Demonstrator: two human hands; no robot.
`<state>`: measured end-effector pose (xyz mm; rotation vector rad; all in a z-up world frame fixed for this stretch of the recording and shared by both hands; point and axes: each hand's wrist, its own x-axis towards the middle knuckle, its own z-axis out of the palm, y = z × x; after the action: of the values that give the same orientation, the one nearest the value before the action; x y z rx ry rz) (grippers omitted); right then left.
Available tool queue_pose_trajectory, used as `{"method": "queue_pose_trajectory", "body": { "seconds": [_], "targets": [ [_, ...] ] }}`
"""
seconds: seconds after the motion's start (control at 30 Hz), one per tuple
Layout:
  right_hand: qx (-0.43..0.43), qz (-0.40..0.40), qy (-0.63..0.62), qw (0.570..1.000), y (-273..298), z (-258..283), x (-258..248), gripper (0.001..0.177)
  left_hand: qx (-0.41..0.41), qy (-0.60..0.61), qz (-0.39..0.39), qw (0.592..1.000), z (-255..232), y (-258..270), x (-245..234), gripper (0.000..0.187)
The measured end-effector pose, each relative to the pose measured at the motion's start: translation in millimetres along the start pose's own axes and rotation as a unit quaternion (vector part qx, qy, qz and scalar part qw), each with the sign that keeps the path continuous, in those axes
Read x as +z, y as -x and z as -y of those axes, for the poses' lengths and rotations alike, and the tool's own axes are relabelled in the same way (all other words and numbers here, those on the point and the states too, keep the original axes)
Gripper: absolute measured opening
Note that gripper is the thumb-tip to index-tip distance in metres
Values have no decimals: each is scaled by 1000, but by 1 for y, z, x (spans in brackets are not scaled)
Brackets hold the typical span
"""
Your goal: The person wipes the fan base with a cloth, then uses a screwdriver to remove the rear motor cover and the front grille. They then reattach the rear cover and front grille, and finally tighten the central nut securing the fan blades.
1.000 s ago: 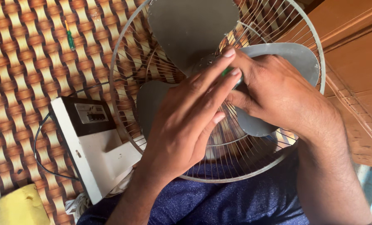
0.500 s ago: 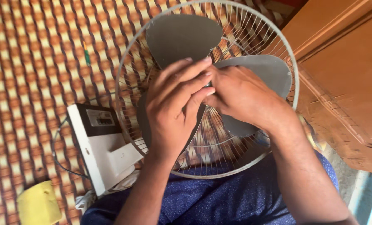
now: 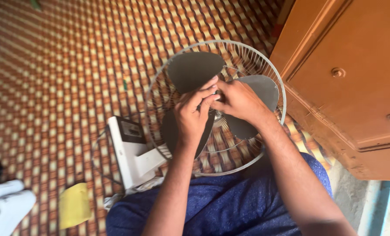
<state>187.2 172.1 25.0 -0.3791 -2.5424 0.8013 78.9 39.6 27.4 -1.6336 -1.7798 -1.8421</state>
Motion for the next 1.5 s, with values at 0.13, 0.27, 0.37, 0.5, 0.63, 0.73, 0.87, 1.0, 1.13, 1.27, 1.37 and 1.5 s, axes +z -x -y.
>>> {"method": "queue_pose_trajectory", "body": {
  "seconds": [0.13, 0.27, 0.37, 0.5, 0.63, 0.73, 0.87, 1.0, 1.13, 1.27, 1.37, 1.5],
  "targets": [
    [12, -54, -15, 998, 25, 5, -4, 33, -1, 21, 12, 1000, -6, 6, 0, 14],
    [12, -195, -143, 970, 58, 5, 14, 25, 1, 40, 29, 999, -10, 23, 3, 14],
    [-9, -262, -149, 953, 73, 5, 23, 15, -9, 75, 24, 997, -10, 27, 3, 16],
    [29, -273, -142, 951, 78, 6, 25, 10, -47, 92, 8, 995, -7, 26, -3, 15],
    [46, -265, -100, 958, 74, 4, 24, 11, -57, 104, 7, 993, 0, 24, -8, 13],
    [98, -255, -155, 949, 68, 1, 26, 13, -56, 100, 3, 993, 4, 23, -9, 13],
    [97, -245, -181, 947, 62, -2, 28, 14, -70, 89, -4, 994, 8, 21, -8, 14],
    [107, -235, -187, 948, 55, -6, 29, 14, -72, 95, 5, 993, 14, 22, -6, 14],
    [106, -225, -255, 935, 46, -6, 30, 17, -78, 128, 7, 989, 20, 23, -5, 17],
    [88, -171, -230, 954, 45, 2, 30, 23, -67, 108, 5, 992, 24, 24, -6, 15],
    [73, -141, -185, 970, 45, 7, 29, 26, -89, 110, 11, 990, 21, 25, -4, 15],
    [-34, -161, -111, 980, 42, 2, 22, 22, -77, 95, 11, 992, 17, 25, 0, 17]
  ]
}}
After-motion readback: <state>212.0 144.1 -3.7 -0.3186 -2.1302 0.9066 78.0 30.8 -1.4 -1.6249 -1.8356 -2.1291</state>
